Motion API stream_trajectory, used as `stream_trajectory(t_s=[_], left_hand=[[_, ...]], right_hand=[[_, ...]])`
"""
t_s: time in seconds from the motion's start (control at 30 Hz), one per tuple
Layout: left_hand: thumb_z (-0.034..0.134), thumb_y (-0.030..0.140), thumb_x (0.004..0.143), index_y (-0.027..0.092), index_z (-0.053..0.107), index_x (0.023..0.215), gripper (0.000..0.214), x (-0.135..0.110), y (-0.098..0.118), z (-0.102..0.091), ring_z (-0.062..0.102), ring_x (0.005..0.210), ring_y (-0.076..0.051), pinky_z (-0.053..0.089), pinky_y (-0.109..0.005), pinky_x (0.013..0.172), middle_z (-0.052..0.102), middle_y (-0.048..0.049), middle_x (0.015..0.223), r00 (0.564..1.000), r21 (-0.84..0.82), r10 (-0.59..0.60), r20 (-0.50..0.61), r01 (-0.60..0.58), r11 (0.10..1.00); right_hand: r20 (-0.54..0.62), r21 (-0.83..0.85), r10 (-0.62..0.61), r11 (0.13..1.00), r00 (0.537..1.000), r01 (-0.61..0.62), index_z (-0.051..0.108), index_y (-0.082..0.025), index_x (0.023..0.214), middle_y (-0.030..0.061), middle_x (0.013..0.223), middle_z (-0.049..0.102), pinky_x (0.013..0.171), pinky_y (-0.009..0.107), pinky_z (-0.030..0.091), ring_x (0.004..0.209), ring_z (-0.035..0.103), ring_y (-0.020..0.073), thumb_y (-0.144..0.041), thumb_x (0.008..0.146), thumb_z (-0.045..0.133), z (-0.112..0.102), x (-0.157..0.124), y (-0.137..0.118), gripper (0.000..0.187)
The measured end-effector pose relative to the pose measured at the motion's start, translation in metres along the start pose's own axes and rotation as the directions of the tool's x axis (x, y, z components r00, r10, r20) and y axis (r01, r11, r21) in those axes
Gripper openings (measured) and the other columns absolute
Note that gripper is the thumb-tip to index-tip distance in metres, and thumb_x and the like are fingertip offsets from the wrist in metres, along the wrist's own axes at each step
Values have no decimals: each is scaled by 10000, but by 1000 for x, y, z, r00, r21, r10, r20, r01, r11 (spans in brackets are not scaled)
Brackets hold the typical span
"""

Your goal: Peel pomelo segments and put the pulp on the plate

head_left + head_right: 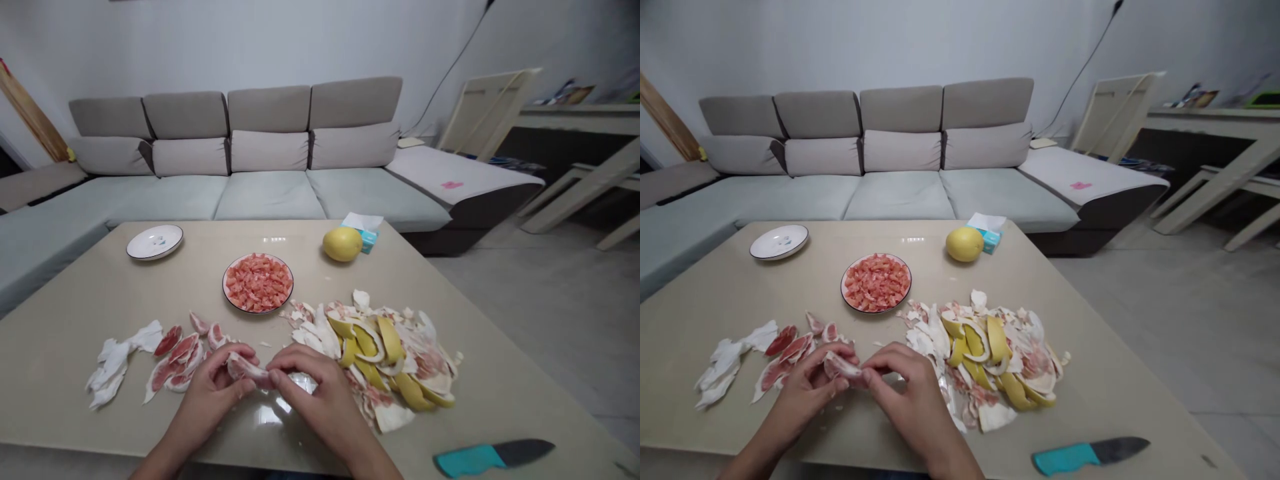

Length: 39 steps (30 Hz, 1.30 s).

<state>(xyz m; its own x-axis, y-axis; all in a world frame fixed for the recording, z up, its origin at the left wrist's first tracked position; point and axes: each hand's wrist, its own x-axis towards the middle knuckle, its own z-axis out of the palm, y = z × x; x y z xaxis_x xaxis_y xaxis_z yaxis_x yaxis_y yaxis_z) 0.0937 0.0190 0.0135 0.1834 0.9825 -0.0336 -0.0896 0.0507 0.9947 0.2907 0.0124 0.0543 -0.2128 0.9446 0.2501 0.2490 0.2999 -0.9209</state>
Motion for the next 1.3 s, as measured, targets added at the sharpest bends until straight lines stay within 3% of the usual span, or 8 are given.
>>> stream_trajectory(t_s=[0.2, 0.3, 0.47, 0.63, 0.9, 1.03, 1.17, 1.3], left_hand=[[747, 314, 786, 318, 626, 1250, 479, -4, -1, -1, 687, 955, -205, 536, -317, 880, 706, -44, 1143, 999, -76, 14, 35, -12, 997], [726, 270, 809, 350, 616, 1268, 478, -7, -2, -2, 657, 1085, -226, 512, -335, 954, 667, -43, 1271, 997, -13, 4, 76, -3, 1000], [716, 237, 813, 314, 638, 1238, 439, -11, 1, 1, 585, 1215, -242, 480, -344, 1010, 656, -59, 1306, 996, 58, 28, 79, -33, 998], [735, 176, 783, 264, 627, 1104, 351, -11, 8, 7, 657, 1103, -227, 532, -325, 918, 668, -87, 1289, 999, -38, 30, 37, -28, 999], [750, 169, 746, 227, 671, 1025, 296, -10, 14, 13, 685, 890, -188, 553, -299, 795, 685, -101, 1241, 1000, 28, -6, 1, 6, 1000], [838, 250, 656, 214, 693, 993, 369, -7, 8, 9, 673, 912, -221, 539, -316, 796, 702, -99, 1167, 999, -54, -43, -1, 42, 998], [840, 347, 669, 206, 662, 1047, 441, -7, -1, 5, 668, 826, -196, 524, -293, 751, 721, -57, 939, 989, -213, -95, 117, 119, 970], [813, 357, 713, 186, 646, 1094, 450, -9, -1, 5, 686, 808, -201, 529, -291, 724, 697, -89, 1020, 976, -276, -130, 172, 175, 945]], right_hand=[[3, -25, -24, 999, 1000, 25, 786, -218, 839, 33, 782, 736, 685, 237, 512, 732, 684, 157, -125, 798, 694, 8, -4, 2, 137], [-23, -72, -95, 993, 995, 93, 778, -219, 854, 35, 796, 733, 684, 235, 522, 735, 684, 155, -95, 787, 680, 13, -6, 6, 172], [-87, -193, -286, 944, 954, 266, 749, -206, 908, 59, 837, 730, 688, 258, 535, 769, 682, 174, -87, 806, 630, 20, -11, 9, 196], [-88, -291, -348, 905, 933, 310, 734, -191, 921, 69, 798, 715, 640, 256, 521, 723, 667, 180, -74, 816, 610, 21, -16, 6, 200], [-106, -442, -340, 858, 934, 262, 702, -171, 815, 60, 697, 669, 601, 250, 464, 653, 630, 179, -53, 796, 560, 29, -22, 10, 185], [-137, -386, -285, 897, 949, 214, 662, -168, 700, 37, 639, 633, 568, 231, 422, 613, 598, 158, -60, 754, 566, 30, -20, 9, 154], [-138, -222, -89, 973, 986, 57, 635, -162, 614, 13, 593, 605, 535, 209, 405, 557, 566, 128, -69, 722, 579, 25, -13, 3, 154], [-108, -68, 72, 995, 992, -80, 645, -164, 606, 6, 597, 621, 526, 197, 425, 558, 575, 123, -107, 736, 591, 19, -7, -1, 152]])
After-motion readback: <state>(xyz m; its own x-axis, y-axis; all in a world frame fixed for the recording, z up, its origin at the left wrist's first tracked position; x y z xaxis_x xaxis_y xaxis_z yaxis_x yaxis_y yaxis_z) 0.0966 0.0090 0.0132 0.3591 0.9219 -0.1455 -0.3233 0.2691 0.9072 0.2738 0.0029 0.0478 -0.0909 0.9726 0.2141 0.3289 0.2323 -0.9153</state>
